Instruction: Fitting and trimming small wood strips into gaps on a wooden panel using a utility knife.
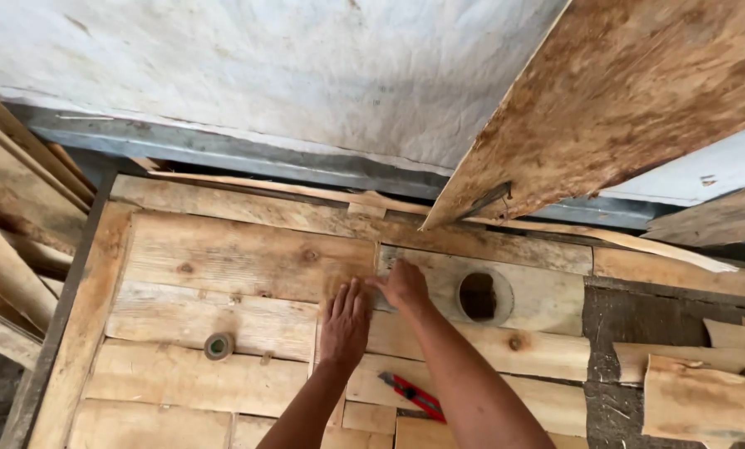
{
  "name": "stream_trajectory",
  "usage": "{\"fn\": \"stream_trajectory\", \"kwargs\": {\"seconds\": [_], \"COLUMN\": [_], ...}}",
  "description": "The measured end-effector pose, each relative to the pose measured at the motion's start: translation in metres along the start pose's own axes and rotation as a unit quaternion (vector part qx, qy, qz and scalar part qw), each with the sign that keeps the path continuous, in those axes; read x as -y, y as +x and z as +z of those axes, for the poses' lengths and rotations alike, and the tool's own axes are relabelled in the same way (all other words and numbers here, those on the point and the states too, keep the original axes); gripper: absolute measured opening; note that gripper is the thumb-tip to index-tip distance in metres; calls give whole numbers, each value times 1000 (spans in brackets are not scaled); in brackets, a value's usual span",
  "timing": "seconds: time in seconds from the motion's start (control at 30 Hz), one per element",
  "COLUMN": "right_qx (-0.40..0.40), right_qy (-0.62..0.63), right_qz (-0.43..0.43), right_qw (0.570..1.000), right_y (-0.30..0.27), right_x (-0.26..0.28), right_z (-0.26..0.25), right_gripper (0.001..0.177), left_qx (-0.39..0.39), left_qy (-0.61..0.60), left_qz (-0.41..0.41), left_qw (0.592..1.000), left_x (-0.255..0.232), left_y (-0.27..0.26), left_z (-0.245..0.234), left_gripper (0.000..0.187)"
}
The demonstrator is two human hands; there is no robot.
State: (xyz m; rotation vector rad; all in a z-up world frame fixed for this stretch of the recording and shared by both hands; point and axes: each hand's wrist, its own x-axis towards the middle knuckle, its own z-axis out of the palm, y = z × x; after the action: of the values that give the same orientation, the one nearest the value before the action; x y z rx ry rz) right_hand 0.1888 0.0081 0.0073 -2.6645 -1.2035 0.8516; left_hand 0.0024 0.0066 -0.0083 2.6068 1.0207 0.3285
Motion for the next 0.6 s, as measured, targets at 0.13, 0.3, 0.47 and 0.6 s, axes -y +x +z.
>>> {"fn": "stream_trajectory", "kwargs": {"seconds": [0.13, 0.3, 0.47, 0.6], "right_qx": [70, 64, 15, 77], "right_qy": [38, -10, -15, 28], "right_qz": [17, 34, -41, -1], "right_qw": [997, 997, 999, 997], "right_y": [-5, -8, 2, -26], "right_x": [9, 7, -7, 16], "right_z": [-21, -6, 5, -30], "right_gripper": [84, 67, 74, 71], "left_qx": [7, 17, 63, 63], "left_qy": [-32, -57, -63, -85], "left_qz": [-19, -15, -1, -1], "left_qw": [999, 998, 996, 994], "left_x": [-1, -1, 5, 7], "left_y": [0, -2, 1, 3], "left_z": [-1, -15, -28, -30], "left_gripper": [45, 48, 60, 63]}}
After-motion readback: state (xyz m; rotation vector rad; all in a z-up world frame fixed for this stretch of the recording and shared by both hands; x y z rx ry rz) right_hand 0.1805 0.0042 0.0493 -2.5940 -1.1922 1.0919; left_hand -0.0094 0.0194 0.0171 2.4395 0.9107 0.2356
